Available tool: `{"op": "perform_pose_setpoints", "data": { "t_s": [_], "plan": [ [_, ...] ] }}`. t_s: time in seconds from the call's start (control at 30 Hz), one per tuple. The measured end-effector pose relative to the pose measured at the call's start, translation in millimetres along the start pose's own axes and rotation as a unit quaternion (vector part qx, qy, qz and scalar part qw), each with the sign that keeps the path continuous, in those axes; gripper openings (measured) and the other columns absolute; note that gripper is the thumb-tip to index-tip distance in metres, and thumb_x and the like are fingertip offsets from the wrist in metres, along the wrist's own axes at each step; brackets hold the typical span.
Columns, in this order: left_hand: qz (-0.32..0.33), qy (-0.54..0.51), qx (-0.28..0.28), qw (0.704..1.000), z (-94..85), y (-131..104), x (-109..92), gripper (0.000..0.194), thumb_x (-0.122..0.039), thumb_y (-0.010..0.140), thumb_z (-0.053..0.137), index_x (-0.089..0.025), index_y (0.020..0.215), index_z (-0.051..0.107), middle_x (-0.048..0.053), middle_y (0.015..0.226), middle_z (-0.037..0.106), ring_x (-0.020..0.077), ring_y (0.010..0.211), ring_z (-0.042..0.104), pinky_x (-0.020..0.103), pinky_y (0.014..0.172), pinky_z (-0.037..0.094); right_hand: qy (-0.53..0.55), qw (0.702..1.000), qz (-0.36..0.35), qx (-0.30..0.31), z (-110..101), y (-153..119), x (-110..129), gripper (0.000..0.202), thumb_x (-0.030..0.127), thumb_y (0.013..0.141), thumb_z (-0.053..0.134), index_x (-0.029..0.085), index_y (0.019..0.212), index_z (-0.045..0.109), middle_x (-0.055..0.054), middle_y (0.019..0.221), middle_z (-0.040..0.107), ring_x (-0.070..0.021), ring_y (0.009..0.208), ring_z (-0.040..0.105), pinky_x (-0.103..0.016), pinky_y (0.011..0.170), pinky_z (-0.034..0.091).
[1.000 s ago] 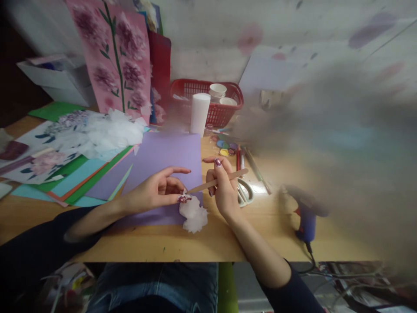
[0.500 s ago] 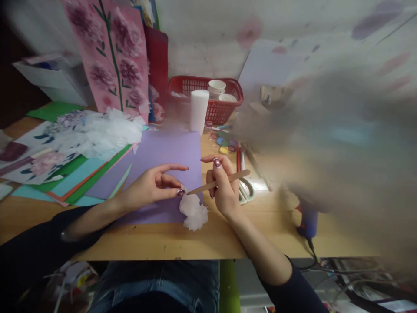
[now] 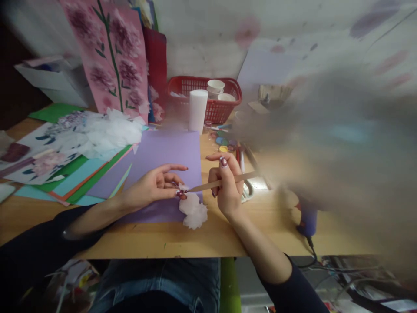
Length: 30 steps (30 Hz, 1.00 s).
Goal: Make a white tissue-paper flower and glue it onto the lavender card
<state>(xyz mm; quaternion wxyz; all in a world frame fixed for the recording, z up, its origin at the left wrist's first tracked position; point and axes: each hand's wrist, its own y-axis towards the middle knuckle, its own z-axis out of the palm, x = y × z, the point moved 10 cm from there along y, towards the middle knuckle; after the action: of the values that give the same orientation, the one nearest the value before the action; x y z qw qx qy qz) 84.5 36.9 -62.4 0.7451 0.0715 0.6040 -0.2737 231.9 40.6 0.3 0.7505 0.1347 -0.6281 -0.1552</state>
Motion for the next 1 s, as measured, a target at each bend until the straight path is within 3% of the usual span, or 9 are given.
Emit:
{"op": "perform_pose_setpoints", "data": {
  "t_s": [0.27,0.53,0.83,1.0],
  "plan": [
    [-0.044,-0.033,0.012,0.998,1.9,0,9,0.065,-0.009,0.068,0.073,-0.011,0.126,0.042,0.001,0.074,0.071,0.0163,0.069,0.07,0.033,0.077,0.049,-0.017,0.999,-0.042,-0.014,0,-3,9,0.02,0.037,0.095,0.045,0.026,0.09,0.061,0.009,0.036,0.033,-0.0094,0.028,0.028,-0.023,0.033,0.017],
    [-0.033,-0.026,0.018,0.999,1.0,1,9,0.065,-0.01,0.066,0.076,-0.011,0.123,0.046,0.0,0.072,0.071,0.0142,0.069,0.068,0.029,0.073,0.049,-0.017,0.999,-0.032,-0.009,1,-3,7,0.021,0.036,0.096,0.043,0.025,0.09,0.06,0.01,0.037,0.033,-0.0091,0.028,0.027,-0.023,0.034,0.017],
    [-0.02,0.031,0.042,0.998,1.4,1,8,0.021,-0.014,0.069,0.074,-0.016,0.09,0.074,0.001,0.082,0.073,0.0112,0.075,0.065,0.024,0.076,0.048,0.039,0.997,0.022,-0.067,-16,8,-6,0.021,0.033,0.093,0.044,0.022,0.085,0.06,0.011,0.033,0.03,-0.0079,0.028,0.022,-0.024,0.036,0.018],
    [-0.015,0.019,0.042,0.999,3.6,0,5,0.027,-0.012,0.068,0.074,-0.018,0.094,0.075,0.0,0.081,0.074,0.0113,0.075,0.066,0.024,0.076,0.049,0.044,0.996,0.032,-0.064,-16,9,-10,0.02,0.033,0.091,0.046,0.022,0.084,0.061,0.011,0.032,0.03,-0.0079,0.027,0.023,-0.023,0.036,0.016]
  ]
}}
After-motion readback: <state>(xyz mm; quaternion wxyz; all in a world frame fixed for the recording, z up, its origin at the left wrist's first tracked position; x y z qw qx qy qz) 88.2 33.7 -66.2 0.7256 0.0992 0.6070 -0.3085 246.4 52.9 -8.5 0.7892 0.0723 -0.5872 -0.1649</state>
